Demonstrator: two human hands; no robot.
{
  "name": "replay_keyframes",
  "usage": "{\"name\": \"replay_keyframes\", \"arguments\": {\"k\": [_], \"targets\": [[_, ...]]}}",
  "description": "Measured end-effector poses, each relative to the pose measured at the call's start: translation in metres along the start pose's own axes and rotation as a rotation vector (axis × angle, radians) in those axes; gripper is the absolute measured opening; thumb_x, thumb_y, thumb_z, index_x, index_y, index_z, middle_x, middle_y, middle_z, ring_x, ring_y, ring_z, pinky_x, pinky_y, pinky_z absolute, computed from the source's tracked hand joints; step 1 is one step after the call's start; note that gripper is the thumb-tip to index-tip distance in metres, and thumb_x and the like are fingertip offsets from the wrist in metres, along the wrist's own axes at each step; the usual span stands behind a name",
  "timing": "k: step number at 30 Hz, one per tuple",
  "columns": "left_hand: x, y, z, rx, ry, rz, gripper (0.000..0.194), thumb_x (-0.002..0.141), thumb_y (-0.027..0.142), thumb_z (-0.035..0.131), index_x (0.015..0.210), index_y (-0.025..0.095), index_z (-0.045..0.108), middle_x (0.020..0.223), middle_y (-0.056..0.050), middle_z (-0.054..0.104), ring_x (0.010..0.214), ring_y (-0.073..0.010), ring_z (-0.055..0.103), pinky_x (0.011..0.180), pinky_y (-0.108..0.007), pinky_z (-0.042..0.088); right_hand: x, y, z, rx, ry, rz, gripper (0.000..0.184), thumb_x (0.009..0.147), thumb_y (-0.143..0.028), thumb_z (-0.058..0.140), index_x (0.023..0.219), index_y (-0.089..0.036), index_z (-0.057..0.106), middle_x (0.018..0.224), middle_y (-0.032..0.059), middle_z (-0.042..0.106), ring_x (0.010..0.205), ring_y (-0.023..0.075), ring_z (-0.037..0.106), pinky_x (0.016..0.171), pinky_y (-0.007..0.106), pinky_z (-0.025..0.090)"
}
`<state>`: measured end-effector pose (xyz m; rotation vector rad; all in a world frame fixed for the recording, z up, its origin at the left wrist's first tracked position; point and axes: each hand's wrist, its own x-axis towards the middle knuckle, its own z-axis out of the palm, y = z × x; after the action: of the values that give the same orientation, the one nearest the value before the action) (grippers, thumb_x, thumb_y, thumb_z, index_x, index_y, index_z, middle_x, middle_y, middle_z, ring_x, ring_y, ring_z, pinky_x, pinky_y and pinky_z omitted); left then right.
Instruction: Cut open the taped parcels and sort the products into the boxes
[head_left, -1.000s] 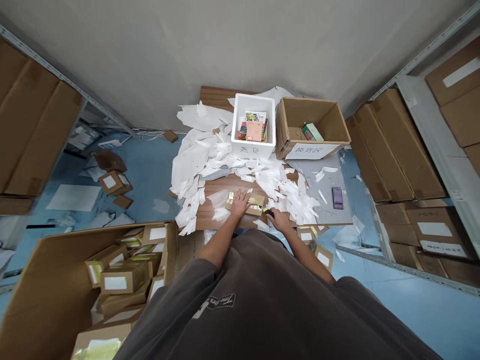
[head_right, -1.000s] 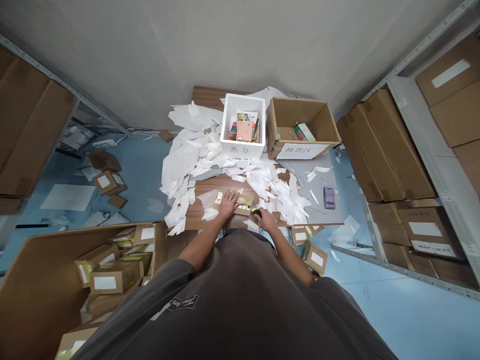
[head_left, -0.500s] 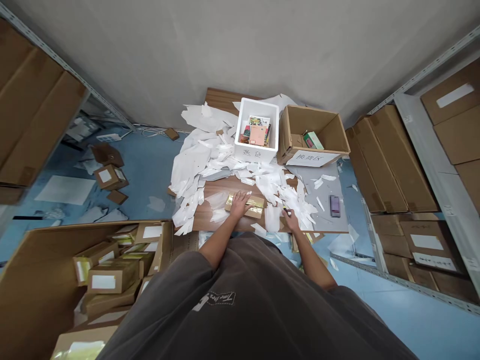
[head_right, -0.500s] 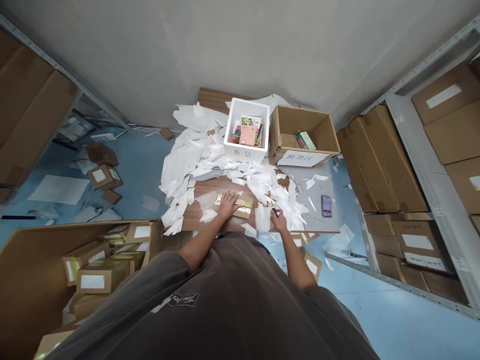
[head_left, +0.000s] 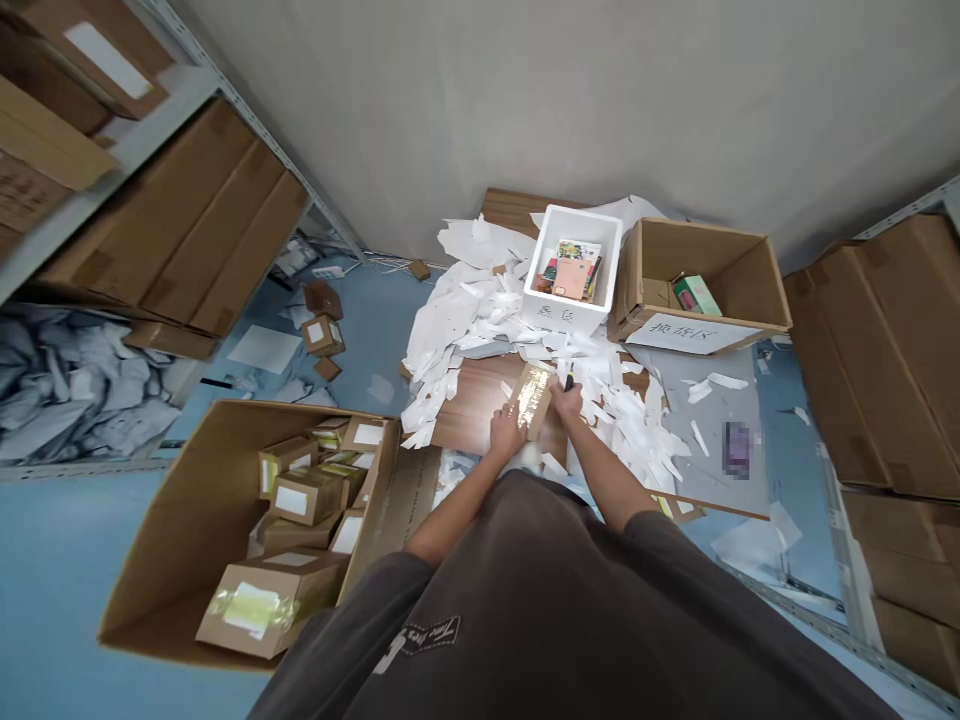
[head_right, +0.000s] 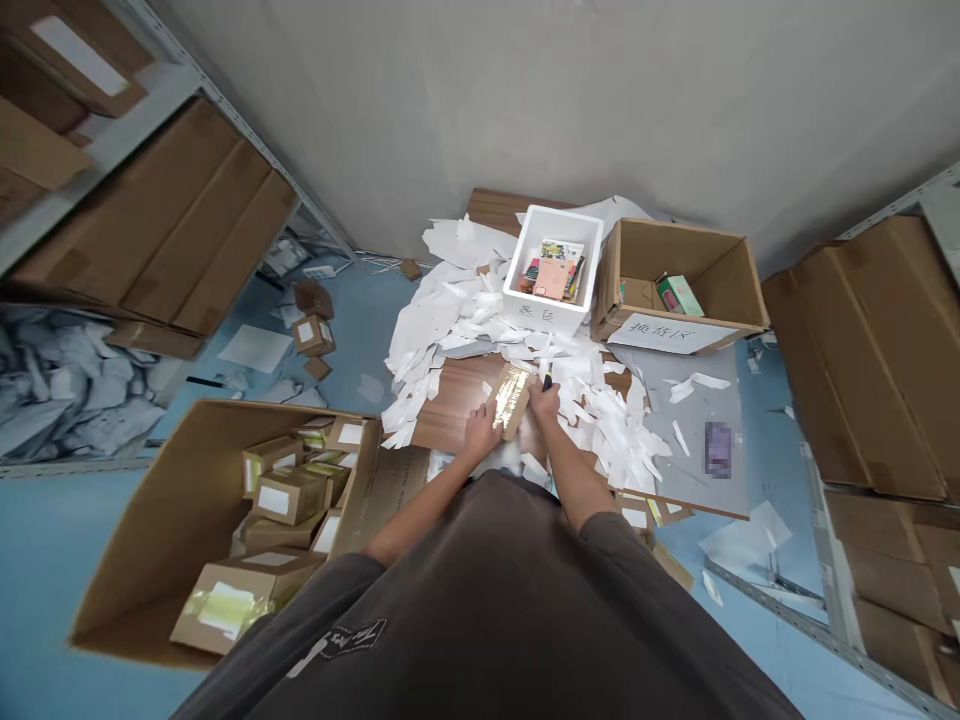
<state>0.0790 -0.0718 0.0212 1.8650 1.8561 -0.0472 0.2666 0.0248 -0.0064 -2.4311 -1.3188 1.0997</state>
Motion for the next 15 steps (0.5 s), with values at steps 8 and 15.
{"name": "replay_keyframes", "arguments": {"k": [8, 15], "targets": [[0.011, -0.015, -0.018, 0.027, -0.011, 0.222, 0.073, 0.089, 0.016, 0.073, 0.158, 0.028, 0.053, 0.172, -0.016, 0.044, 0.155, -0.0383, 0.042, 0.119, -0.049, 0.044, -0.008, 0.014, -0.016, 0.077, -0.019, -0.09, 0.066, 0.092, -0.063, 0.072, 0.137, -0.02, 0.051, 0.131, 0.0184, 0.075, 0.117, 0.0317, 0.074, 0.091, 0.035, 0.059], [0.052, -0.017, -0.033, -0.017, -0.199, 0.58, 0.03, 0.087, 0.01, 0.076, 0.106, 0.032, 0.076, 0.146, -0.005, 0.069, 0.164, -0.0305, 0.036, 0.127, -0.045, 0.033, -0.077, 0.086, 0.028, 0.065, -0.234, -0.169, 0.065, 0.084, -0.06, 0.076, 0.135, -0.025, 0.057, 0.125, 0.0122, 0.077, 0.123, 0.0345, 0.073, 0.091, 0.04, 0.061]]}}
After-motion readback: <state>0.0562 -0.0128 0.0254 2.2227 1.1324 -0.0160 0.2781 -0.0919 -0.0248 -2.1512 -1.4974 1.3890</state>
